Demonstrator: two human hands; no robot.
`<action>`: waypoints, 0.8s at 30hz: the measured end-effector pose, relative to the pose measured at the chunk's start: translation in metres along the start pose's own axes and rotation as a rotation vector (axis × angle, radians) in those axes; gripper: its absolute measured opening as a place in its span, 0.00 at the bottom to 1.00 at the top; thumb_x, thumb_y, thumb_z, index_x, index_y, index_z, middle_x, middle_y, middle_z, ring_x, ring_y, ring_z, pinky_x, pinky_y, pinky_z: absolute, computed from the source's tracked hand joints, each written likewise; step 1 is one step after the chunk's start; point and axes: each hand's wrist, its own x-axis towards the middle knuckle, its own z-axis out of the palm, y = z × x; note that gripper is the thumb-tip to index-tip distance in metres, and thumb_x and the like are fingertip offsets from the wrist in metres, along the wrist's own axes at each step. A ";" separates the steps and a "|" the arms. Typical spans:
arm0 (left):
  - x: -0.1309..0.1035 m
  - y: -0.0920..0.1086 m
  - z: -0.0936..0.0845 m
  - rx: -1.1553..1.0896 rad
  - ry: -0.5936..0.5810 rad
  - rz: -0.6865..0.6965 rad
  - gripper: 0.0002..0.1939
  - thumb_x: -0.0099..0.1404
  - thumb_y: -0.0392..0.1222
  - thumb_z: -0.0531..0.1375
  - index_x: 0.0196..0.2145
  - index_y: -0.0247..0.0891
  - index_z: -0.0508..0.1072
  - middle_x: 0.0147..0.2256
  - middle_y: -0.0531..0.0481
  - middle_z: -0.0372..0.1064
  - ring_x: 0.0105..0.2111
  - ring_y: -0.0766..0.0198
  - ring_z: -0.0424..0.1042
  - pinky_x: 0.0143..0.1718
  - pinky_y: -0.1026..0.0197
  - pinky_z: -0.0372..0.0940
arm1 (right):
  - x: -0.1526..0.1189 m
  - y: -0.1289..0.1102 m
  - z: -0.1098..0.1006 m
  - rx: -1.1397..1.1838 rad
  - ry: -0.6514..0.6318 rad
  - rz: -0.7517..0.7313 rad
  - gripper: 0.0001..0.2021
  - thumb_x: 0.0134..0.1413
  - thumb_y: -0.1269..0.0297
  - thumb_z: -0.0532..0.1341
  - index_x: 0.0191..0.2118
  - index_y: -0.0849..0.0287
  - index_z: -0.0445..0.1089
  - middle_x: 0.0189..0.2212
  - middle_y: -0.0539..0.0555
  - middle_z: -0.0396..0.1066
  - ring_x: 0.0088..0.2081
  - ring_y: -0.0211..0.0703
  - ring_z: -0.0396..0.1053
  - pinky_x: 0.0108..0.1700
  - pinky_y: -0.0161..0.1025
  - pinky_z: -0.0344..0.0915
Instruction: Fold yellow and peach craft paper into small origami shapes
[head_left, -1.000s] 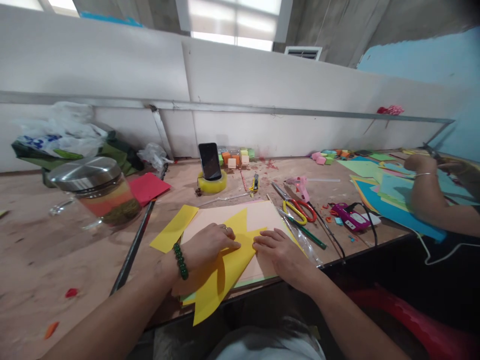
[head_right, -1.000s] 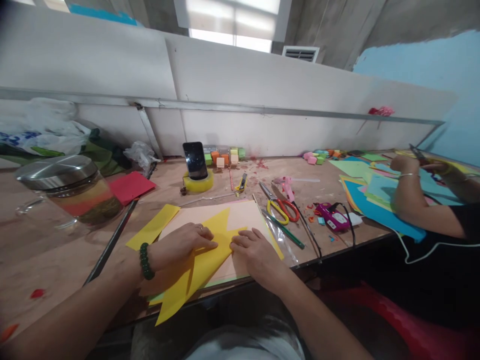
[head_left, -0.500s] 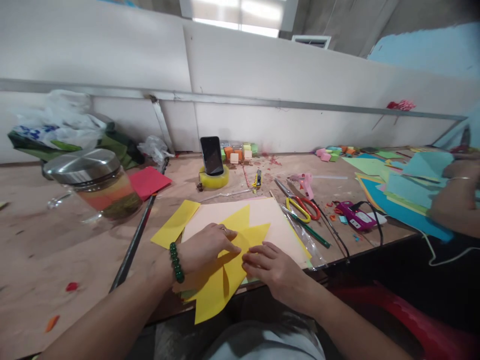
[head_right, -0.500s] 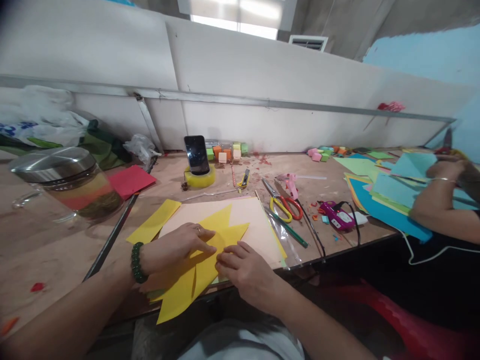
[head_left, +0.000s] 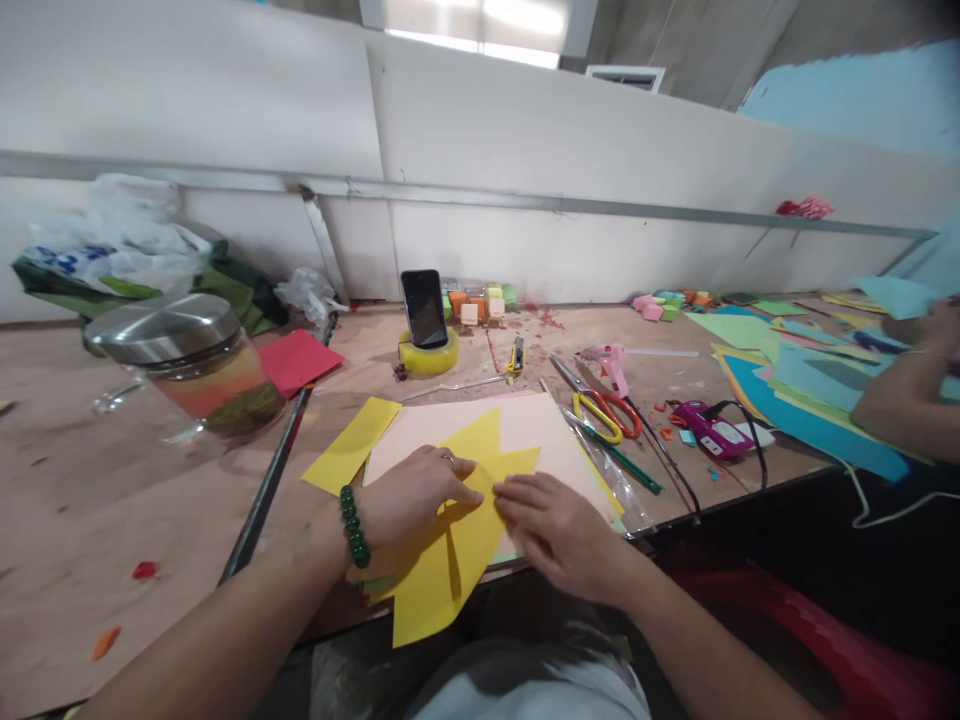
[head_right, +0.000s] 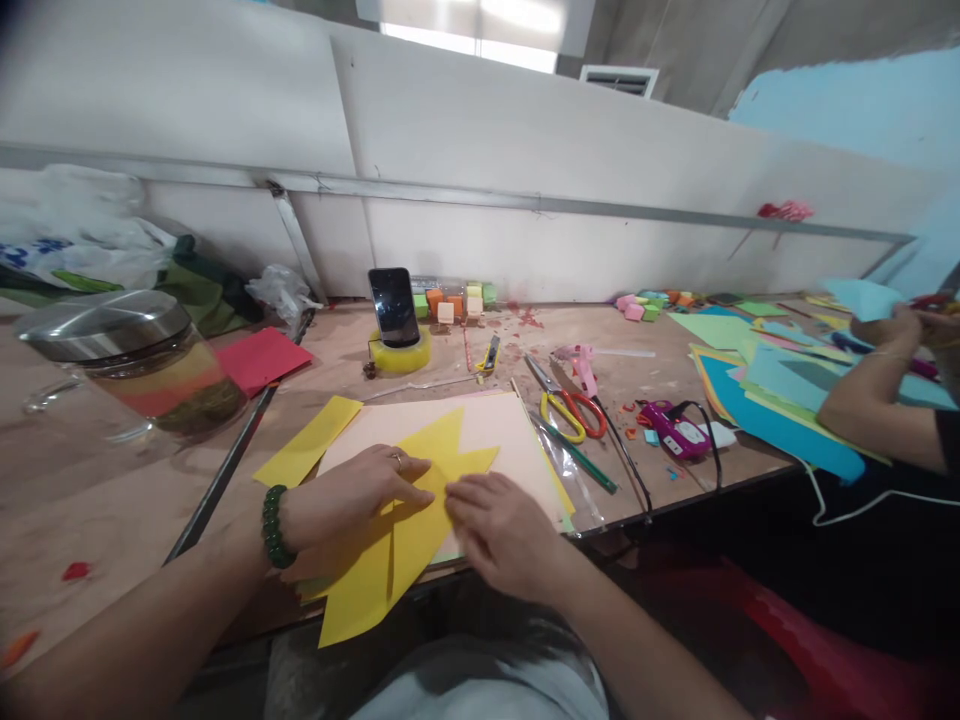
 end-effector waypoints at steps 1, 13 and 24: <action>0.000 0.001 0.000 0.006 -0.007 0.001 0.13 0.64 0.37 0.57 0.43 0.46 0.78 0.52 0.42 0.71 0.45 0.51 0.72 0.47 0.52 0.63 | -0.001 0.008 -0.003 -0.017 0.009 0.065 0.17 0.60 0.71 0.51 0.51 0.62 0.70 0.51 0.62 0.72 0.54 0.48 0.67 0.56 0.49 0.64; 0.001 0.003 -0.002 0.000 0.004 0.009 0.15 0.61 0.33 0.58 0.42 0.45 0.79 0.50 0.42 0.73 0.44 0.50 0.73 0.46 0.52 0.63 | 0.004 0.025 0.002 -0.194 0.073 0.300 0.13 0.66 0.66 0.52 0.39 0.57 0.75 0.44 0.56 0.76 0.46 0.47 0.70 0.50 0.46 0.67; -0.001 0.007 -0.004 -0.022 0.018 -0.015 0.17 0.58 0.30 0.58 0.42 0.45 0.78 0.44 0.44 0.74 0.41 0.53 0.73 0.43 0.54 0.63 | 0.041 0.033 -0.019 -0.132 -0.091 0.671 0.12 0.55 0.54 0.64 0.34 0.58 0.69 0.33 0.53 0.70 0.33 0.42 0.68 0.31 0.35 0.58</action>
